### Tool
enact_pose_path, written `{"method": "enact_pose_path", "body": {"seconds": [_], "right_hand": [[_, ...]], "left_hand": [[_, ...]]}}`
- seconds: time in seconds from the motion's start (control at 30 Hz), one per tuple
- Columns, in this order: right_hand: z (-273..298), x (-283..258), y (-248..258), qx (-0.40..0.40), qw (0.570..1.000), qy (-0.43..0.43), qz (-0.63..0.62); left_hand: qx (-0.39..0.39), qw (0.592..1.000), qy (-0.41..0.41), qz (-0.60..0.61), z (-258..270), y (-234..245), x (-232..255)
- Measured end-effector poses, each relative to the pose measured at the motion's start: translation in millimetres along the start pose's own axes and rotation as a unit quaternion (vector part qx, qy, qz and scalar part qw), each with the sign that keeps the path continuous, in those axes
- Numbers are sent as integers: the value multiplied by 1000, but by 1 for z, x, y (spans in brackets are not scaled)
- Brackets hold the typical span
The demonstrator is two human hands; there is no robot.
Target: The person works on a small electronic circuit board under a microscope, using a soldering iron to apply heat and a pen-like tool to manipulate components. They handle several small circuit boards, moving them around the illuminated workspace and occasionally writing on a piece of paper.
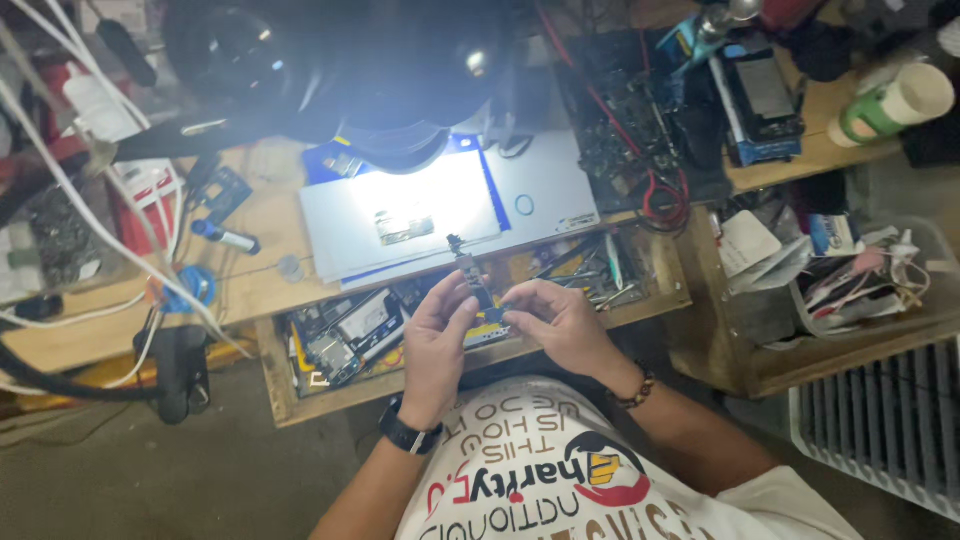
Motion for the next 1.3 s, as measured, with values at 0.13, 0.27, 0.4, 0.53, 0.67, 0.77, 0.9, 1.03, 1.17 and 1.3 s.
{"method": "enact_pose_path", "body": {"seconds": [0.13,0.27,0.4,0.53,0.67,0.77,0.9,1.03,1.17,1.3], "right_hand": [[-5,-17,45,38,995,8,93],[-19,-46,114,116,982,93,117],[-21,-71,171,176,947,159,215],[-32,-69,212,234,933,143,234],[-48,-79,234,240,913,164,288],[-56,-88,239,252,893,169,331],[-58,-121,222,236,802,228,498],[-63,-137,198,207,702,267,627],[-70,-136,186,195,642,281,686],[-75,-127,190,192,667,267,668]], "left_hand": [[-3,978,-71,-198,11,-4,29],[90,886,-154,-428,26,14,57],[125,839,-232,-476,37,33,66],[142,812,-248,-509,41,46,58],[129,805,-265,-515,43,45,56],[128,793,-293,-519,45,40,60],[138,817,-217,-516,36,47,51],[137,804,-241,-526,38,43,54],[142,804,-232,-529,37,44,53],[144,799,-237,-533,36,44,52]]}}
Point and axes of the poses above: each hand's wrist, its own z-axis away from the middle knuckle, its own y-axis out of the back of the hand, x = y × z, the point moved 10 cm from there along -z, towards the middle knuckle, and after that the axes turned 9 degrees about y, right-handed, at the moved point
